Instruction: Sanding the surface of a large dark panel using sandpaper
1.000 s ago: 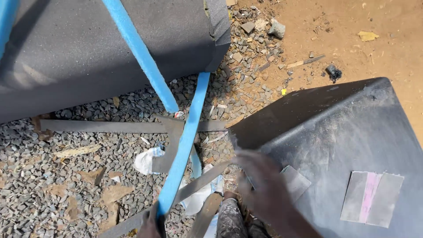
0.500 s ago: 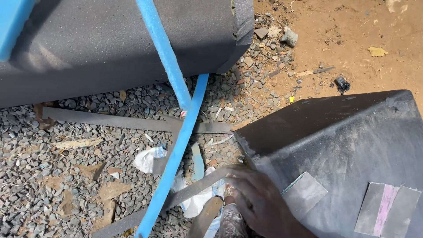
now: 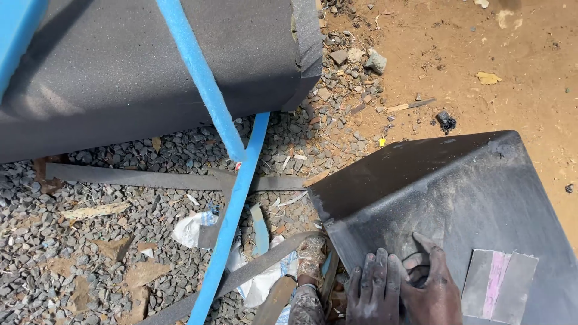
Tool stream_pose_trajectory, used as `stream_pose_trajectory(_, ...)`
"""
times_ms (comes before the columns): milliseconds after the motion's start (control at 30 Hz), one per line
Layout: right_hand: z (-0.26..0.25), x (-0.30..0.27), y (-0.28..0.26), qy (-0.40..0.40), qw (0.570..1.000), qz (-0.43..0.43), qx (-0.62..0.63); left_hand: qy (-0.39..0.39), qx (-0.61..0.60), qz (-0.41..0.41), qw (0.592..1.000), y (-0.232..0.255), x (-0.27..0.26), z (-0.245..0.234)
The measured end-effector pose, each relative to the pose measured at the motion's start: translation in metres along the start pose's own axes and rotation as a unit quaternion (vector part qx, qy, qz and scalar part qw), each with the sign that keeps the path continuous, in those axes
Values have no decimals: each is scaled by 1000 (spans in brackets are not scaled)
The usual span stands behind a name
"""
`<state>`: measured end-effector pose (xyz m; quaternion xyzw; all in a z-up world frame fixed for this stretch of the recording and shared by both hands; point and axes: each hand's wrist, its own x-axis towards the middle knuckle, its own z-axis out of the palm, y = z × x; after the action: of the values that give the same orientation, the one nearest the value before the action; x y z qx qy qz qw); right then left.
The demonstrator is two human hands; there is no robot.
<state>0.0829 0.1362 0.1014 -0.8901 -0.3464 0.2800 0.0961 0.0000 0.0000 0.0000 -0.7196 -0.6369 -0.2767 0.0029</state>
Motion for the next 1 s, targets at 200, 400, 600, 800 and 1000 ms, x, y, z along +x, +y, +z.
stream_pose_trajectory(200, -11, 13, 8, -148, 973, -34, 172, -141, -154, 3, 978, -55, 125, -34)
stream_pose_trajectory(400, -21, 90, 8, 68, 940, -335, 18, -353, -182, -246, 884, -87, 211, -44)
stream_pose_trajectory(600, -22, 138, 30, 11, 870, -461, -177, -463, -218, -181, 840, -96, 260, -22)
stream_pose_trajectory(800, -17, 137, 31, 57, 867, -472, -151, -516, -37, -244, 820, -50, 263, 33)
stream_pose_trajectory(1000, -22, 145, 35, 41, 865, -475, -155, -265, -159, -171, 935, 11, 297, 84)
